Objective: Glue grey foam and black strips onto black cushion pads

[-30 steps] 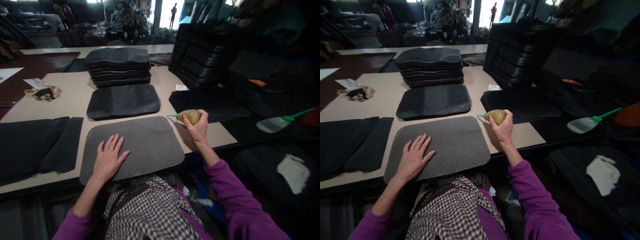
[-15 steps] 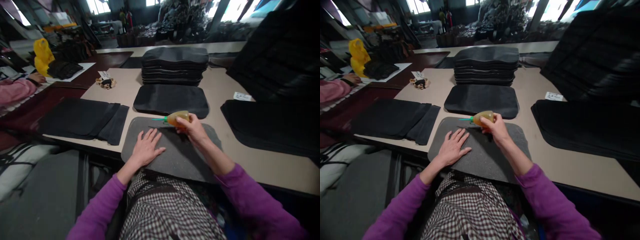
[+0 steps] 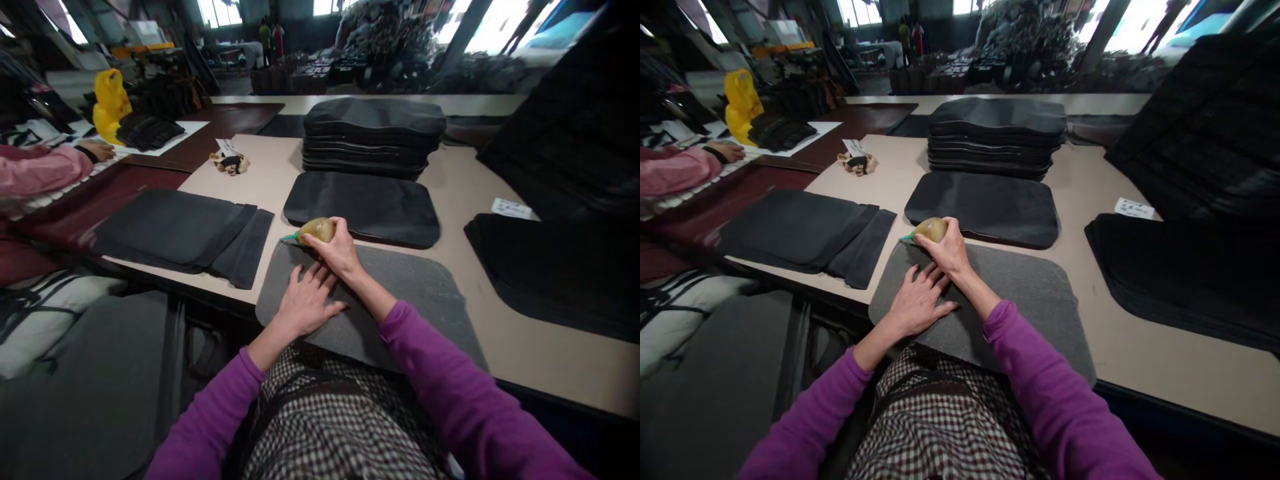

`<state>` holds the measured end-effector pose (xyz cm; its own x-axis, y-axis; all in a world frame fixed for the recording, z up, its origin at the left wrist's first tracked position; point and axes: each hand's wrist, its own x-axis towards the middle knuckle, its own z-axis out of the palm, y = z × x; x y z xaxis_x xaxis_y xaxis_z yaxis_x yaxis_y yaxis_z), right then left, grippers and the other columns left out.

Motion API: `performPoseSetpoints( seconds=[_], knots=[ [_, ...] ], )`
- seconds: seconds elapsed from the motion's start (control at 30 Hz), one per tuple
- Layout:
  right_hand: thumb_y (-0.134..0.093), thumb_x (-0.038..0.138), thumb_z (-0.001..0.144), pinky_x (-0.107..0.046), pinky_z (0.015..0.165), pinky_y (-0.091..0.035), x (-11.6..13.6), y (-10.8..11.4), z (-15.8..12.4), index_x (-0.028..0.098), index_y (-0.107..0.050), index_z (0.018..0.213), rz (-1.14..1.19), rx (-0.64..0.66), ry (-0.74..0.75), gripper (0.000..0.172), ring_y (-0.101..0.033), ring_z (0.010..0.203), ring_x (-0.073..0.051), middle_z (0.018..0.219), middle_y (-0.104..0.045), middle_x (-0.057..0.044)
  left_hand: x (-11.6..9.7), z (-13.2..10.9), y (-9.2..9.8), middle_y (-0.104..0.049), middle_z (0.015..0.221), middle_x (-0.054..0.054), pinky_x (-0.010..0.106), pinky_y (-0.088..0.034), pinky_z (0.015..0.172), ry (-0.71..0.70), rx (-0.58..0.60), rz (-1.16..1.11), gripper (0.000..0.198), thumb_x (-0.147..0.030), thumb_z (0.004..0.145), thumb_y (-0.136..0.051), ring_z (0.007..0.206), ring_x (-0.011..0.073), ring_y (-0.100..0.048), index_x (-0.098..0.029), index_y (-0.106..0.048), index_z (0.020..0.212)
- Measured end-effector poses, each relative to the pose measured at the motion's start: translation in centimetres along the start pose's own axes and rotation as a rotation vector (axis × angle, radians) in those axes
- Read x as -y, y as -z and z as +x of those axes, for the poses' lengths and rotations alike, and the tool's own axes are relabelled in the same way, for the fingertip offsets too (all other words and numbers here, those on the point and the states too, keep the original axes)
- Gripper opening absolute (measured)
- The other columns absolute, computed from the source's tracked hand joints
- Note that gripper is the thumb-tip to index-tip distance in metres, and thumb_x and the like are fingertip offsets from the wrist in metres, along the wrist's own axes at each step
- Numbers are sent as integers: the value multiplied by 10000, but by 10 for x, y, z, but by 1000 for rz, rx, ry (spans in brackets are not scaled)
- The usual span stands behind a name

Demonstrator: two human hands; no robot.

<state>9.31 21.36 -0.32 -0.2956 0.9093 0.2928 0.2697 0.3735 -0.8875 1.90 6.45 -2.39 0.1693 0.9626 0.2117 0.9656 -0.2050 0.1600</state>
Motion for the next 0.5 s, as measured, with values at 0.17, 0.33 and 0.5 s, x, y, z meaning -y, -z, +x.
performPoseSetpoints(
  seconds=[0.17,0.33,0.5],
  knots=[
    [-820,664,680,-490,973,-531,2,-1,1,233,-500,1177,-30,40,9,731,-656,1056,-315,1159,-669,-110,0,0,0,-441,1676,123,603,-246,1277,2,-3,2,709,-681,1055,-340,1592,289,-307,-242,-428,1605],
    [-802,676,693,-490,993,-523,-2,1,5,241,-504,1169,-56,-32,41,711,-641,1087,-317,1177,-663,-115,0,-1,0,-414,1696,112,600,-251,1277,-1,-1,20,732,-680,1058,-323,1603,282,-286,-240,-367,1642],
    [-795,670,679,-496,986,-527,-1,12,6,234,-494,1145,-95,-91,46,705,-642,1058,-317,1155,-656,-122,0,-1,-1,-403,1706,96,580,-239,1285,-4,-14,21,721,-673,1063,-318,1597,279,-302,-250,-371,1645]
  ],
)
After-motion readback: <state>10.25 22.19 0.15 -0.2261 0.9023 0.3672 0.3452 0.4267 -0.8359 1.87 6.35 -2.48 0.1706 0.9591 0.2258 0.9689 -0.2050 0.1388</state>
